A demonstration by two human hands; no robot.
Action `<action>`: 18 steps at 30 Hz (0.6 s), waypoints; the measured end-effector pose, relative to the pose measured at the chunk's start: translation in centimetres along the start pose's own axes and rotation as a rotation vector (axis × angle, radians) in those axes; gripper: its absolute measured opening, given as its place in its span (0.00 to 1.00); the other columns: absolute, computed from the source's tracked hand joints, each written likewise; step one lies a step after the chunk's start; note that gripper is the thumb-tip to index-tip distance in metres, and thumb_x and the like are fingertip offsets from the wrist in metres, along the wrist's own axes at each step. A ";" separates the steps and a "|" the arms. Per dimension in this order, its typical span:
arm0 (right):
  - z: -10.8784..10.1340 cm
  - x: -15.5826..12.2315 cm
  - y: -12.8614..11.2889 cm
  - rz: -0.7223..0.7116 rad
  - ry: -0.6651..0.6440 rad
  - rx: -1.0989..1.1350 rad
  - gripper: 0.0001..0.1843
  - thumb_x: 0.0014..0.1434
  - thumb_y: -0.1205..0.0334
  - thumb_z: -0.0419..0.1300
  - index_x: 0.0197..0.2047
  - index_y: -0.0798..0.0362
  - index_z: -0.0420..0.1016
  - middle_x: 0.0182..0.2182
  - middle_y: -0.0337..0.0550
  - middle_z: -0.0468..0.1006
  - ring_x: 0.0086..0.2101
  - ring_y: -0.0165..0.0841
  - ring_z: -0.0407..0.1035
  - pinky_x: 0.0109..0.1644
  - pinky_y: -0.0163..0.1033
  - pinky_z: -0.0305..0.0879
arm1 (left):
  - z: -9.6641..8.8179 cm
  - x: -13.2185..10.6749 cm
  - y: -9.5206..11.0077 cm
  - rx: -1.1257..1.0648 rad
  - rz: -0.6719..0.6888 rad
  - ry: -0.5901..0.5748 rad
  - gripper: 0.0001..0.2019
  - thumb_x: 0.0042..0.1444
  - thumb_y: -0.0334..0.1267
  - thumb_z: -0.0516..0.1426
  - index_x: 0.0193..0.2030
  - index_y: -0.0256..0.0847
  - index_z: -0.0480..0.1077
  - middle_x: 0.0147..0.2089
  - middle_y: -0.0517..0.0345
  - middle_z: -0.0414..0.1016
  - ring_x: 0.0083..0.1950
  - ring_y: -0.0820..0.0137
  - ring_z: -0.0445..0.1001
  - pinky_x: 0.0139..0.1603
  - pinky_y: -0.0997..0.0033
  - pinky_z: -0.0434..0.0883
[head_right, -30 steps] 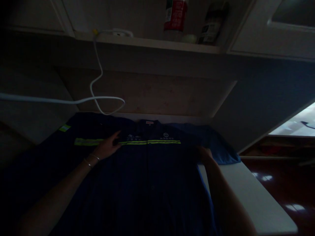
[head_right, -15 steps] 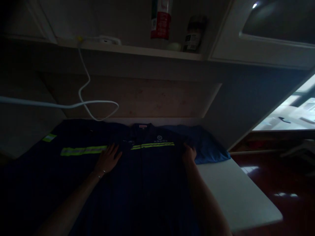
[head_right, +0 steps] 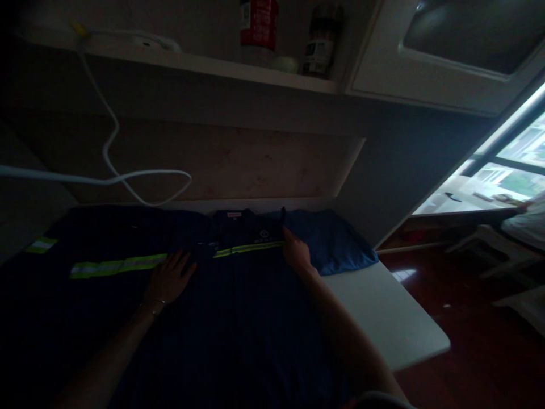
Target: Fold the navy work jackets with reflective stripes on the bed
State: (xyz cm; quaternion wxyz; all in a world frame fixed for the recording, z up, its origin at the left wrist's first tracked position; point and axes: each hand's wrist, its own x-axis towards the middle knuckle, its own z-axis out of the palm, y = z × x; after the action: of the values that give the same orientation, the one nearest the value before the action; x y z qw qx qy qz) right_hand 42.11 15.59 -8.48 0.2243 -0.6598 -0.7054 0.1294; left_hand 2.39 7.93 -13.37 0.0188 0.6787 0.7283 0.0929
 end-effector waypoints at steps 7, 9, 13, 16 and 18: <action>0.8 1.7 -3.0 -0.170 -0.138 0.016 0.38 0.66 0.40 0.46 0.73 0.50 0.48 0.67 0.46 0.60 0.63 0.41 0.59 0.66 0.45 0.54 | -0.1 0.0 0.2 -0.019 -0.015 -0.011 0.33 0.63 0.59 0.40 0.69 0.44 0.58 0.75 0.52 0.49 0.74 0.56 0.49 0.70 0.45 0.48; 1.5 3.2 -2.4 -0.136 -0.023 -0.044 0.35 0.69 0.43 0.41 0.72 0.53 0.51 0.68 0.48 0.58 0.66 0.39 0.53 0.68 0.45 0.49 | -0.1 0.0 0.2 -0.017 -0.011 -0.002 0.33 0.63 0.58 0.40 0.69 0.44 0.58 0.75 0.51 0.49 0.74 0.55 0.49 0.70 0.45 0.48; 3.8 4.4 -0.7 -0.070 -0.145 -0.231 0.30 0.70 0.50 0.42 0.70 0.53 0.54 0.71 0.50 0.48 0.69 0.43 0.38 0.70 0.57 0.36 | 0.1 -0.2 0.0 -0.025 -0.012 0.003 0.33 0.63 0.59 0.40 0.69 0.44 0.57 0.75 0.51 0.49 0.74 0.54 0.49 0.70 0.44 0.48; 4.8 4.2 -0.2 -0.048 -0.224 -0.224 0.27 0.69 0.52 0.46 0.67 0.51 0.60 0.69 0.51 0.54 0.68 0.46 0.43 0.68 0.63 0.37 | 0.2 -0.2 0.2 -0.043 -0.010 -0.009 0.34 0.63 0.59 0.39 0.69 0.44 0.57 0.75 0.52 0.48 0.74 0.54 0.48 0.70 0.42 0.47; 4.7 4.0 -0.3 -0.047 -0.192 -0.189 0.27 0.69 0.53 0.45 0.67 0.53 0.61 0.68 0.52 0.56 0.68 0.45 0.46 0.68 0.62 0.39 | -0.2 0.1 0.4 -0.074 -0.019 -0.029 0.33 0.63 0.58 0.41 0.69 0.44 0.57 0.75 0.52 0.48 0.74 0.54 0.47 0.71 0.41 0.46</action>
State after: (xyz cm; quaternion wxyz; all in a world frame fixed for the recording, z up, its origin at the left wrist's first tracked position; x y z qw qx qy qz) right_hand 39.44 20.05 -11.79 0.0957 -0.6460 -0.7478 0.1197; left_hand 2.78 8.05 -13.09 0.0554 0.6717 0.7306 0.1096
